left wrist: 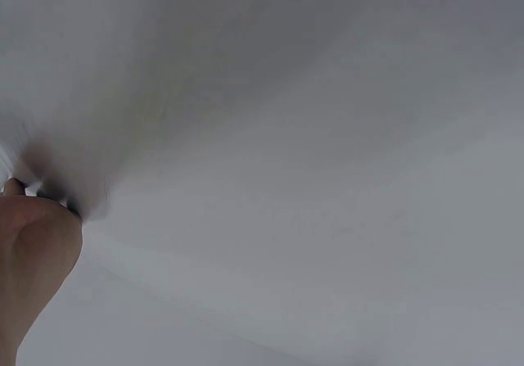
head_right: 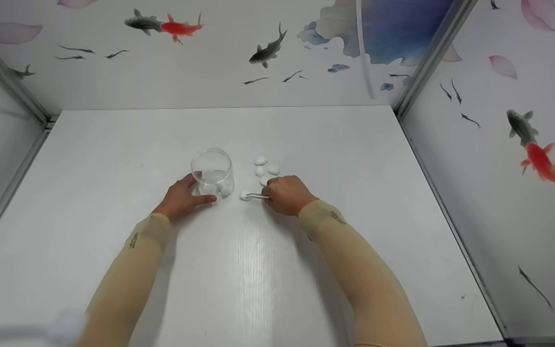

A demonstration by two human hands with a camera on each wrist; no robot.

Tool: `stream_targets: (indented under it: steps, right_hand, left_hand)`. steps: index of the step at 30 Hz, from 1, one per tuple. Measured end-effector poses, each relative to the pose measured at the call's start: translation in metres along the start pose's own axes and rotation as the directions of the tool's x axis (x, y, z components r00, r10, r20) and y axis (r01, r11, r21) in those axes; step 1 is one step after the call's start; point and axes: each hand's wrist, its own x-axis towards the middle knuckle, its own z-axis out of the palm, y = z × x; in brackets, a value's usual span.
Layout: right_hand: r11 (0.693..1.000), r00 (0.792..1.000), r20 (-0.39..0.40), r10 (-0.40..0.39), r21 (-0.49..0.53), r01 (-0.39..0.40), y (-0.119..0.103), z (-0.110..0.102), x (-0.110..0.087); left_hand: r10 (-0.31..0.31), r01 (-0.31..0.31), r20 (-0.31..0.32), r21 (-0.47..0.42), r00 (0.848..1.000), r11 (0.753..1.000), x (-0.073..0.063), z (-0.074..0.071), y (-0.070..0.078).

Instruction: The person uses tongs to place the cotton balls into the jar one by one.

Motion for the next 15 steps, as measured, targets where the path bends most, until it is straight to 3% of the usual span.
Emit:
stream_targets:
  steps: [7, 15]
  right_hand:
    - [1.000, 0.999, -0.021, -0.027, -0.014, 0.027, 0.0001, 0.0026, 0.0007]
    - [0.997, 0.991, -0.109, -0.076, 0.000, 0.076, 0.0065, 0.0047, -0.0022]
  left_hand:
    - [0.011, -0.011, 0.002, -0.008, 1.000, 1.000, -0.0012, -0.0014, 0.0002]
    - [-0.007, 0.007, 0.011, -0.007, 1.000, 1.000, -0.0036, -0.0018, 0.0012]
